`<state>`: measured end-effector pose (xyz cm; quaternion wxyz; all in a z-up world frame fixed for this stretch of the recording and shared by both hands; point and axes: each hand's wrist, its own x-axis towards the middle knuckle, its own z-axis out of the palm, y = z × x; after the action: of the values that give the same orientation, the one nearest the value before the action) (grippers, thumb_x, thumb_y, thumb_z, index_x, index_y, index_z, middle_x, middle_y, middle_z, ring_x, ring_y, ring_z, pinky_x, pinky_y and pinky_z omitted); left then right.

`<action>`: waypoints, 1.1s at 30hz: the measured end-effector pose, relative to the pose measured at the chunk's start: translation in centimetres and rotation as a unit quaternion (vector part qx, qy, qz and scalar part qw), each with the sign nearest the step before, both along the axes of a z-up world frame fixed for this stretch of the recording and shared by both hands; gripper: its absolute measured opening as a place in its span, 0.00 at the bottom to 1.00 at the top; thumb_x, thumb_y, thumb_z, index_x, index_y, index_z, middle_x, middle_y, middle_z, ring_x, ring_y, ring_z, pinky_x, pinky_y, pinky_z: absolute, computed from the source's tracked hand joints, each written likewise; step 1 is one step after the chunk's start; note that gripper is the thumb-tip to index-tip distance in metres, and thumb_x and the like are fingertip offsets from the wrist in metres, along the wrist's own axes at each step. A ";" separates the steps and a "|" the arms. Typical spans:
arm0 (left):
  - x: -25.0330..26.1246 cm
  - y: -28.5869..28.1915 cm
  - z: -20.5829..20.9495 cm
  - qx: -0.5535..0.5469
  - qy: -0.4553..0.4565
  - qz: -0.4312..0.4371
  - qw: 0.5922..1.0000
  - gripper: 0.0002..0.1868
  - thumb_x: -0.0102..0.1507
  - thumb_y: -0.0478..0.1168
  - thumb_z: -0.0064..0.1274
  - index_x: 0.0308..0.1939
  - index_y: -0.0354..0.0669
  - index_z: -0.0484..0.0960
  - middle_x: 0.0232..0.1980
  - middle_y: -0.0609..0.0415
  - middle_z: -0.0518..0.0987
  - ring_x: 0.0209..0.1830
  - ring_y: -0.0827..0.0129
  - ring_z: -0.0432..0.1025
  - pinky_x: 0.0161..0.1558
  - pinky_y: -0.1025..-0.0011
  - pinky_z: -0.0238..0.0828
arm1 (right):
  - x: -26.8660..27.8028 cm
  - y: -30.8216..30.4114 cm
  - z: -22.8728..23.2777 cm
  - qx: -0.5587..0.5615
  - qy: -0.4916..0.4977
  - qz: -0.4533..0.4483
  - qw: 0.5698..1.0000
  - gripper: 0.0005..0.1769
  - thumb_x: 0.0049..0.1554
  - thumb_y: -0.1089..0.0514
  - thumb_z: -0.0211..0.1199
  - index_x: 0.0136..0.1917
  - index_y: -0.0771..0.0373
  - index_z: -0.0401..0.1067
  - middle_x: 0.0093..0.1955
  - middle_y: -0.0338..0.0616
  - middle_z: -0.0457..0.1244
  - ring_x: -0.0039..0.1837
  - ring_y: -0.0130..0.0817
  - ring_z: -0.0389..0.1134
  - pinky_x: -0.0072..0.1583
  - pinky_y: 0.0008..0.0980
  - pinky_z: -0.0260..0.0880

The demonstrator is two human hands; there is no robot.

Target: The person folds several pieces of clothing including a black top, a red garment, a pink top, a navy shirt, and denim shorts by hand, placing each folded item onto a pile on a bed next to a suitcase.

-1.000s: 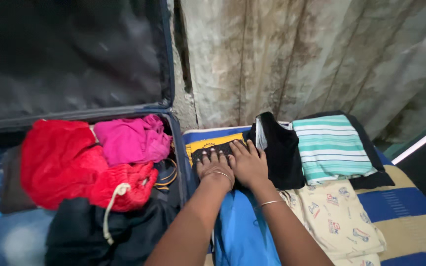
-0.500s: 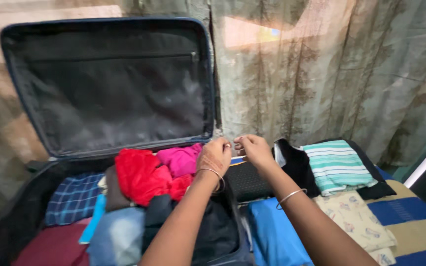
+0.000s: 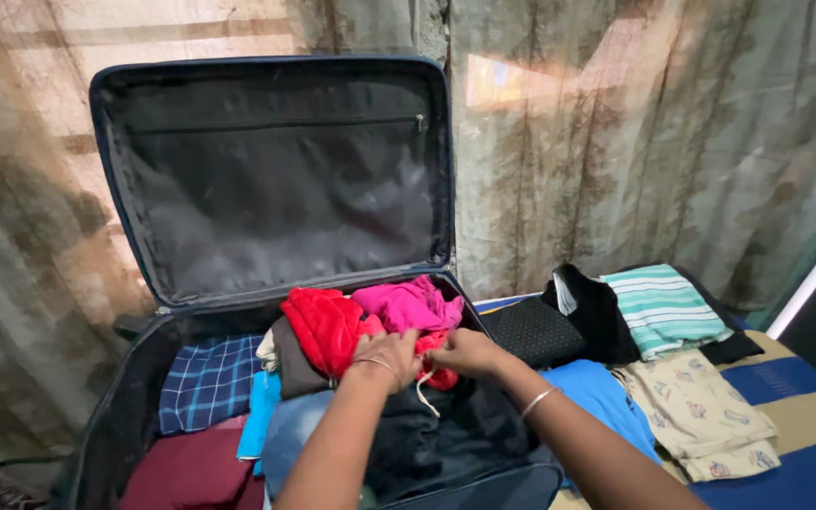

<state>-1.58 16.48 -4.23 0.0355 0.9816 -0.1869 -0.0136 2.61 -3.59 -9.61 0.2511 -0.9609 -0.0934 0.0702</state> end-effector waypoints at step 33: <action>-11.7 8.3 31.0 -0.037 -0.477 0.172 0.861 0.28 0.58 0.62 0.62 0.52 0.49 0.82 0.54 0.53 0.78 0.60 0.46 0.66 0.75 0.37 0.35 | -14.2 3.1 39.0 -0.191 -0.710 0.056 0.675 0.12 0.51 0.60 0.62 0.50 0.55 0.70 0.44 0.39 0.66 0.54 0.39 0.69 0.57 0.43 0.61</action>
<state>-13.26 24.77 26.74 -0.0199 0.8827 -0.0093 0.4694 -11.55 -0.51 29.37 -0.0837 -0.7414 -0.2816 -0.6033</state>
